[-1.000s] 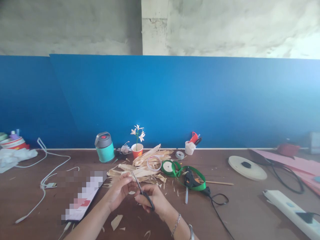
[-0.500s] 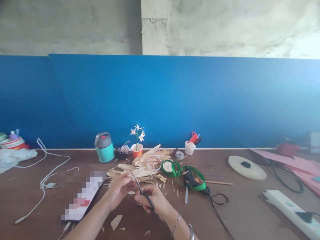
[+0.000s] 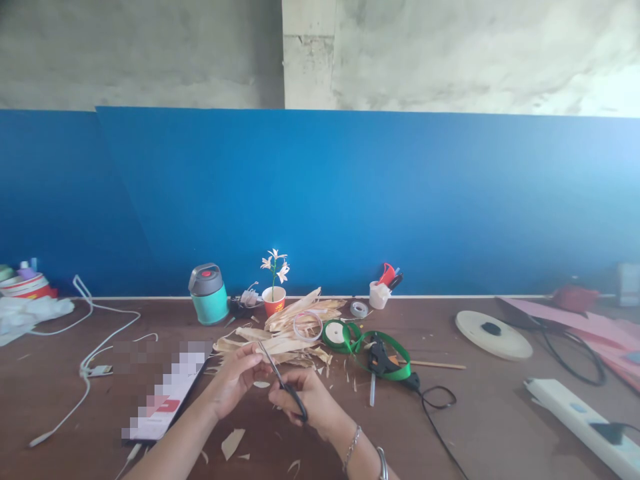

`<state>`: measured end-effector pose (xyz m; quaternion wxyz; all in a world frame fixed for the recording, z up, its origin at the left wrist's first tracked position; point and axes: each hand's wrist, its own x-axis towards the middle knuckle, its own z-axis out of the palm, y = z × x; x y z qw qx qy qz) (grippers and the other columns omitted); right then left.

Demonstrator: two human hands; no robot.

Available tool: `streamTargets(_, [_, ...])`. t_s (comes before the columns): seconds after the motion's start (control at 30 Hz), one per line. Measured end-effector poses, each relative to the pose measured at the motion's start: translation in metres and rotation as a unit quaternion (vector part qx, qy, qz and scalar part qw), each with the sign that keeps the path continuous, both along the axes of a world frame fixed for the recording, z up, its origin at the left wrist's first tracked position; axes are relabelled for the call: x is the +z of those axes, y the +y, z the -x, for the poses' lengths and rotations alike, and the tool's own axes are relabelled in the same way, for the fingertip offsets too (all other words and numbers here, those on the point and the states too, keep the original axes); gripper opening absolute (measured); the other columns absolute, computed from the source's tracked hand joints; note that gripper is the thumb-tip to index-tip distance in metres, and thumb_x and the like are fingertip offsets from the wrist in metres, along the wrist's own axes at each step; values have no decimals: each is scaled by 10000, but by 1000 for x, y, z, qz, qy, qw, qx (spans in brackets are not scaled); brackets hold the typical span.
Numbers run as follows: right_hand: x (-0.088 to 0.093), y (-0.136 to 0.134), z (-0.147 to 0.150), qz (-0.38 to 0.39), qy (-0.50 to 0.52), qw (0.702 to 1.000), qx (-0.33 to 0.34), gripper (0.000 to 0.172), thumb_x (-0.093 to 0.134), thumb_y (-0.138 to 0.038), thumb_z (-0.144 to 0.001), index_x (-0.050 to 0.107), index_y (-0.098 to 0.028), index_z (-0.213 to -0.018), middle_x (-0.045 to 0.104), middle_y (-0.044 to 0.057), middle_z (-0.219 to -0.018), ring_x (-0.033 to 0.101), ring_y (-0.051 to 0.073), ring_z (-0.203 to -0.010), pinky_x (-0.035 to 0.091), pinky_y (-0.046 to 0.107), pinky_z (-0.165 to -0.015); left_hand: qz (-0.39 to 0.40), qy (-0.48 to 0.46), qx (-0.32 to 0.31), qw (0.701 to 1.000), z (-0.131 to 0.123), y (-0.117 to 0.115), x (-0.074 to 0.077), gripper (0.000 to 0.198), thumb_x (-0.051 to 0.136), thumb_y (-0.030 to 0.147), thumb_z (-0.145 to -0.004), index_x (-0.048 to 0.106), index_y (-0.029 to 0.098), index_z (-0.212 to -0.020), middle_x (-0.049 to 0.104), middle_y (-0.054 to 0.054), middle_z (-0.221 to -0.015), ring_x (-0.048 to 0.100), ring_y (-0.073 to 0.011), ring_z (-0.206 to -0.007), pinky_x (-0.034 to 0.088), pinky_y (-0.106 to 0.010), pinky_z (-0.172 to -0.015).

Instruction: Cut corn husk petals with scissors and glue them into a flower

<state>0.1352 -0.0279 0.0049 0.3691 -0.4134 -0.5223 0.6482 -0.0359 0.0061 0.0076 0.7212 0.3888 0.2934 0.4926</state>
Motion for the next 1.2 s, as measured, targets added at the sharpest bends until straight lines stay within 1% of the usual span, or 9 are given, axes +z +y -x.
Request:
streamTargets(0.2, [-3,1,0,2,-10,1000,0,396,758,-489,-591,606,-134,-682,454,-86,-432,309,12,-311,180,160,-305,-4,11,-1,1000,1,0,2,190,749,238,-636,582,148,-628,679,-39,-650,626,-145,-605,484,-244,-603])
streamTargets(0.3, [-2,0,0,5,-10,1000,2,386,763,-477,-587,613,-134,-681,461,-86,-440,309,11,-312,182,161,-305,-7,15,1,1000,2,-1,5,190,751,238,-629,585,147,-613,670,-32,-643,621,-143,-606,482,-240,-606])
streamTargets(0.43, [2,-1,-1,9,-6,1000,13,379,760,-477,-595,613,-134,-662,425,-98,-417,278,7,-310,178,161,-298,-13,31,-12,999,4,-1,6,184,752,244,-624,603,138,-612,666,-35,-653,618,-137,-605,475,-230,-610])
streamTargets(0.6, [0,0,-2,6,-15,1000,15,376,766,-467,-588,622,-129,-667,451,-85,-431,314,14,-321,181,160,-301,-13,52,-18,998,7,0,6,175,745,245,-638,610,136,-616,681,-50,-682,631,-145,-624,466,-232,-621])
streamTargets(0.77, [0,0,-2,13,-30,999,13,360,771,-448,-577,621,-132,-663,433,-94,-416,299,12,-318,188,160,-302,-15,59,-22,998,9,1,6,182,743,246,-642,603,137,-600,680,-52,-672,632,-153,-619,459,-235,-613])
streamTargets(0.9, [2,0,-3,4,-59,998,16,322,759,-418,-598,618,-135,-660,406,-99,-384,294,19,-319,193,164,-305,-10,65,-29,997,10,2,5,187,743,244,-641,594,143,-592,677,-45,-660,634,-157,-623,464,-242,-621])
streamTargets(1.07, [-3,2,-5,-20,-76,997,19,303,749,-409,-621,628,-136,-673,428,-90,-390,315,24,-320,204,161,-313,2,82,-39,996,12,3,5,191,741,250,-638,587,147,-593,692,-55,-690,644,-162,-641,460,-237,-623])
streamTargets(1.13, [-5,4,-4,-19,-75,997,11,317,760,-418,-608,623,-137,-663,430,-89,-380,316,27,-310,206,161,-309,1,75,-37,996,12,4,5,191,746,252,-631,589,148,-595,694,-53,-700,641,-165,-645,463,-246,-626])
streamTargets(1.2, [-5,4,-3,-10,-55,998,-18,350,769,-443,-591,618,-141,-682,443,-86,-381,333,38,-306,234,166,-310,-3,64,-28,998,9,4,3,182,747,260,-628,605,149,-608,699,-53,-714,636,-172,-657,470,-265,-637])
